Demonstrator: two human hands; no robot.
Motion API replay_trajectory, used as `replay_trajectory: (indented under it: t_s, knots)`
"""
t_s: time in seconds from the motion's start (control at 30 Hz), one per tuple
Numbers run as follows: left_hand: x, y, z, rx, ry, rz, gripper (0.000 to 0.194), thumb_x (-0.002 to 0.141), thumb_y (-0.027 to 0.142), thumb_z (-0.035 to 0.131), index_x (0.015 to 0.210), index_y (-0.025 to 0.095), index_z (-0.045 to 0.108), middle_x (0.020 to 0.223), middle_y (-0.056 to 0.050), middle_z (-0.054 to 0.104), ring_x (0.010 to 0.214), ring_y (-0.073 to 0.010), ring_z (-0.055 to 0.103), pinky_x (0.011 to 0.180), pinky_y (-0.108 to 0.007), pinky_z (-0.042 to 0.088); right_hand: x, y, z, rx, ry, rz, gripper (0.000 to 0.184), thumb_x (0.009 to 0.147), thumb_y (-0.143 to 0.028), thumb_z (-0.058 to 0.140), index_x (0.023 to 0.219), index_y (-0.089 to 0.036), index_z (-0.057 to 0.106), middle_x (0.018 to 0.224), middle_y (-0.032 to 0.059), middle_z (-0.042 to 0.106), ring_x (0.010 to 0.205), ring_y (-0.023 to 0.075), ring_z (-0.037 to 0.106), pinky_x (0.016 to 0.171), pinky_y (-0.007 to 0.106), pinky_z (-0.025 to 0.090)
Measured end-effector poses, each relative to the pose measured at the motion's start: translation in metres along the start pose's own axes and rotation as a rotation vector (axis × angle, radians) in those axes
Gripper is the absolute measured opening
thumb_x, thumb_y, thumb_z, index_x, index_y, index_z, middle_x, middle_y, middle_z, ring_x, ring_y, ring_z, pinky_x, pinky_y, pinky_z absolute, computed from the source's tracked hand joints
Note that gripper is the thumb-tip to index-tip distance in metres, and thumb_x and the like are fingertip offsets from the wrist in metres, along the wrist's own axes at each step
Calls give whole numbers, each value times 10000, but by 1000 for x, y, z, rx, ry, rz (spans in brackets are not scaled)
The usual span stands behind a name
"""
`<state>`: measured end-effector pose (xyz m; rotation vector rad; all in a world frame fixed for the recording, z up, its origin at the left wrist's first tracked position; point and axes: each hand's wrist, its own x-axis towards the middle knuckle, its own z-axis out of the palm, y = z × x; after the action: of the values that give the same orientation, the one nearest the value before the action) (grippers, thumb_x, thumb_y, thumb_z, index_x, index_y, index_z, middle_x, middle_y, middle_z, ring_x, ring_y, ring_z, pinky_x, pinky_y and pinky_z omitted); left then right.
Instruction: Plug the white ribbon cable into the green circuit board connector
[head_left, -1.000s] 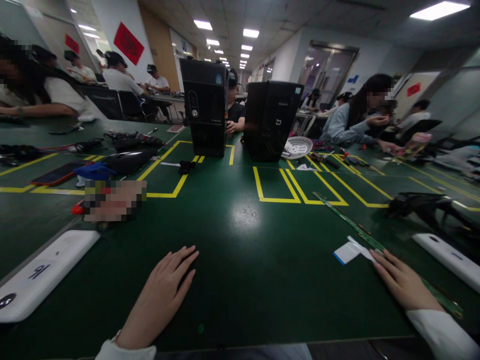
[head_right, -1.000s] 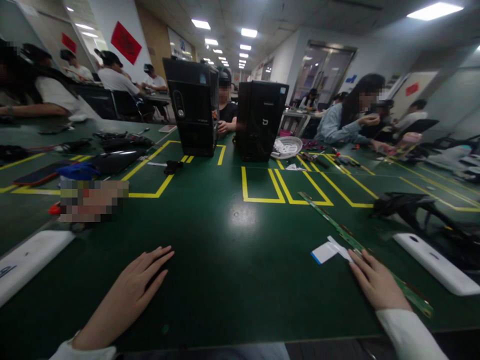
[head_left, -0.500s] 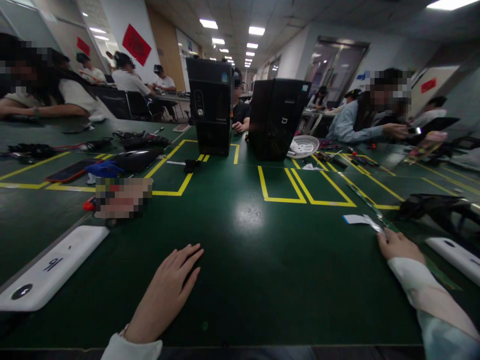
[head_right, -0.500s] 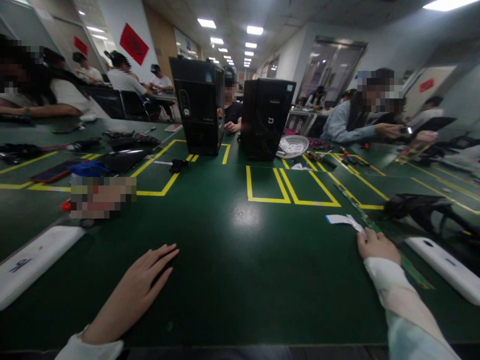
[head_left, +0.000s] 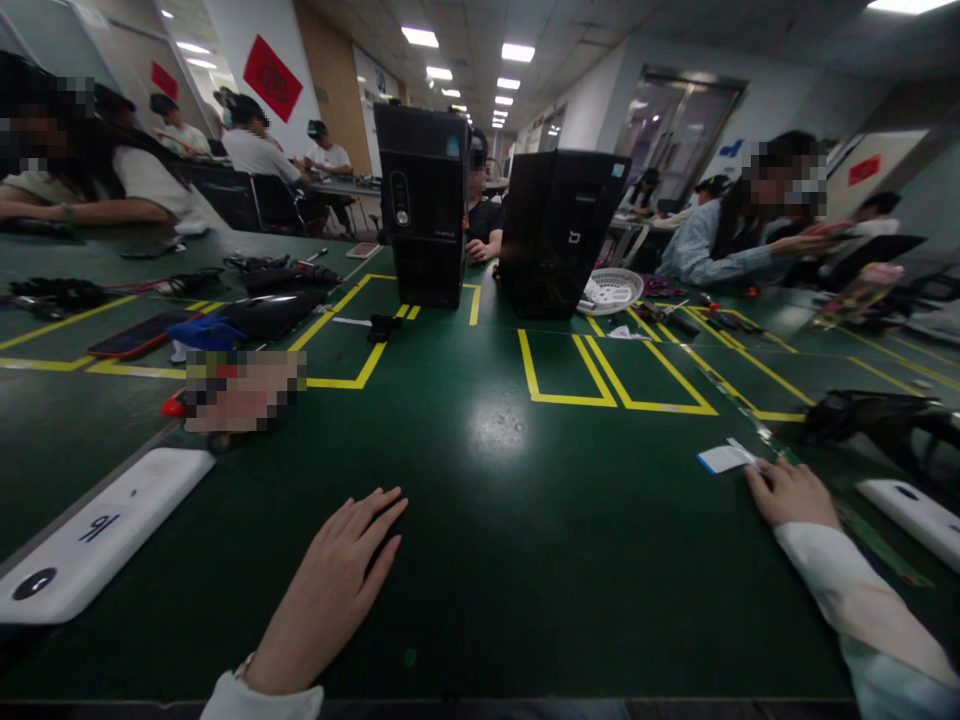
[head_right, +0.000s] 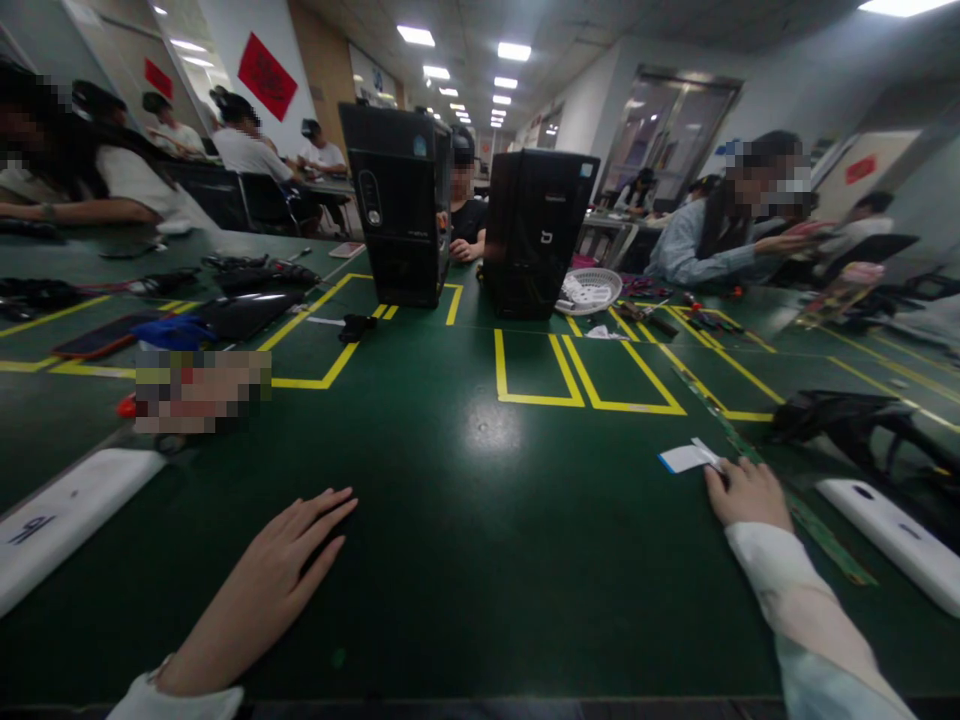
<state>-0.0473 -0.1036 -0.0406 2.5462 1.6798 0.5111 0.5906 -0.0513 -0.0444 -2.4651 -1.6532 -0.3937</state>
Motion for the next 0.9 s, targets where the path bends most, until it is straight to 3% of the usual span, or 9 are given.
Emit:
replay_trajectory:
  t_s: [0.13,0.23,0.3,0.4,0.5,0.6,0.73,0.9]
  knots:
    - [0,0,0,-11,8,-1,477,966,381,441,1438,316,448,1473,-36,517,1347,-233,490,1129,-499,387,-1,-34,3,34,-61,-62,563,949,-357,330,1237,44,601,1327,329,545,1253,374,528,1056,462,396]
    - [1,0,0,-12,13,-3,475,964,386,441,1434,317,453,1475,-26,515,1345,-231,492,1132,-493,387,-5,-78,5,80,-59,-184,525,971,-365,335,1320,-43,561,1390,254,529,1313,324,481,1084,461,383]
    - [1,1,0,-12,12,-3,468,966,383,435,1429,315,460,1472,-23,518,1345,-228,492,1131,-490,390,-12,-118,1,132,-53,-313,485,970,-375,365,1327,-114,562,1409,190,535,1325,291,471,1095,459,384]
    - [2,2,-2,-12,19,1,461,967,378,433,1422,311,470,1463,-25,529,1342,-225,494,1128,-482,397,-32,-186,-14,303,-23,-632,467,975,-391,391,1308,-121,576,1388,190,546,1296,299,496,1087,485,398]
    - [4,4,-4,-11,25,-2,451,971,372,422,1412,307,483,1451,-23,541,1333,-218,505,1126,-479,401,-64,-253,-38,415,-96,-889,440,994,-382,387,1318,-142,564,1410,167,531,1314,287,470,1084,493,393]
    - [5,6,-6,-8,27,-19,433,970,374,413,1383,299,519,1426,-21,567,1307,-217,530,1112,-475,421,-100,-303,-61,485,-191,-1035,419,987,-373,428,1339,-173,537,1466,147,481,1348,289,421,1076,505,380]
    - [5,4,-4,13,78,-106,416,964,369,396,1298,233,605,1369,-67,610,1271,-248,559,1099,-487,430,-139,-339,-84,555,-309,-1120,466,963,-430,476,1369,-203,494,1523,132,416,1382,300,366,1077,507,362]
    - [4,1,-3,63,140,-209,441,958,361,365,1258,176,629,1329,-119,624,1237,-290,574,1046,-517,467,-168,-353,-100,594,-361,-1072,543,947,-483,481,1403,-188,446,1557,158,354,1398,334,335,1089,533,339]
